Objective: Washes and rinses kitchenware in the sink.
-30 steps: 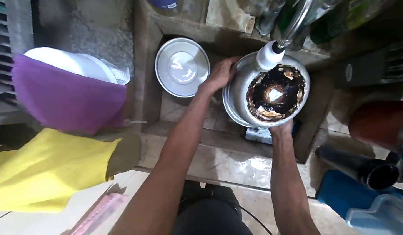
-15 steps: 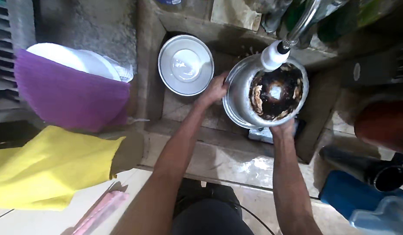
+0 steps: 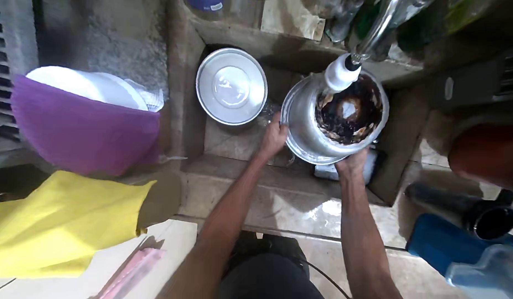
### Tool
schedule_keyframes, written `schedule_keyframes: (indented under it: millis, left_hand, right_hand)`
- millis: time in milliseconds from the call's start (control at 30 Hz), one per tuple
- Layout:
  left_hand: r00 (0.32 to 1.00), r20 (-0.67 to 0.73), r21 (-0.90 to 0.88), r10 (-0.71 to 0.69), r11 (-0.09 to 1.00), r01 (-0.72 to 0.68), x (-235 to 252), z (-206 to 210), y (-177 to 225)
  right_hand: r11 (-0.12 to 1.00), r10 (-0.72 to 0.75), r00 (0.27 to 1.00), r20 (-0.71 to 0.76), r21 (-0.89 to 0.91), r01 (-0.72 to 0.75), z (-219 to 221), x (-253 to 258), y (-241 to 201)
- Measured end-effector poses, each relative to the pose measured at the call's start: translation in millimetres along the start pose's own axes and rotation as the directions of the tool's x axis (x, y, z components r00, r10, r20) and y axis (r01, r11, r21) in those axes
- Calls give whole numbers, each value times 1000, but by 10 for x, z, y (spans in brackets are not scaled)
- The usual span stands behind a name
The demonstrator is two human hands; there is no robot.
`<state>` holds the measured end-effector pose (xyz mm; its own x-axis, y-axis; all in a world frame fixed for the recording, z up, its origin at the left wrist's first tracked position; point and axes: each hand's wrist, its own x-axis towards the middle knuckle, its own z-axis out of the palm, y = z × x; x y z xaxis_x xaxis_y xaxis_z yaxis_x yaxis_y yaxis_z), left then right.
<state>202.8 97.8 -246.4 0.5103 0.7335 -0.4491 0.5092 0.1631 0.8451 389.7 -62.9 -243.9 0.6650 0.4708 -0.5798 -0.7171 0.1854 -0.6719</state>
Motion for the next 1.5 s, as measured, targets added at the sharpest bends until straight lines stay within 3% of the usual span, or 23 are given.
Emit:
schedule_keyframes:
  millis: [67,133,233,333,433,533,700,800,867,933,1033,1167,1233,1300,1400,1500]
  left_hand:
    - [980,160,180,116,973,-145,327,-338,153]
    - [953,247,259,173,936,-237,634,-474,346]
    - [975,101,236,200,947,-219,644,-247,315]
    - [997,-76,36,9,999,-7,67,188,27]
    - [985,-159,-143,-67,989,45,-233,462,-170]
    - [998,-32,-103,51,993,-54,-13,137,-39]
    - [937,249,160,245,944,-289,676,-423,358]
    - [950,74,147,303,939,-311,689,-278,326]
    - [982,-102,54,159,987,-154,320,11,156]
    - [987,-159,-110,-40,994,22,-134,328,-34]
    - [976,-132,-275,-172,953,131,-318,473,-67]
    - [999,39,-162,7,987,-1,76,-55,46]
    - [978,180,-23,104,995,-102,348,-384,146]
    - [958,227,62,174,979,-192,607,-529,291]
    - [975,-7,10,221,975,-221,658,-309,256]
    - [986,-165,-145,-12,989,-13,157,182,47]
  right_hand:
    - [995,21,1000,10,-93,-20,-60,8,-158]
    - [996,45,999,0,-76,-44,11,13,-236]
    - [1000,-7,1000,-17,-19,7,76,-61,-209]
    - [997,-71,995,-64,-29,70,50,-106,-61]
    - [998,-52,998,-47,17,52,-75,-125,114]
    - [999,-26,998,66,35,24,-127,-37,26]
    - [994,-19,1000,-14,-108,17,-65,-20,-213]
    - [999,-31,998,-62,-32,29,59,-116,-94]
    - [999,-53,996,-68,5,53,65,-96,-19]
    - [998,-66,993,-95,18,68,120,-57,43]
    - [998,-58,995,-85,29,61,100,-63,82]
    - [999,1,999,41,-40,1,100,76,-108]
    - [994,4,998,66,-108,3,67,163,-207]
    - [990,3,998,61,-144,6,75,146,-217]
    - [997,-16,999,33,-71,19,115,0,-103]
    - [998,-25,999,43,-63,28,111,-57,-67]
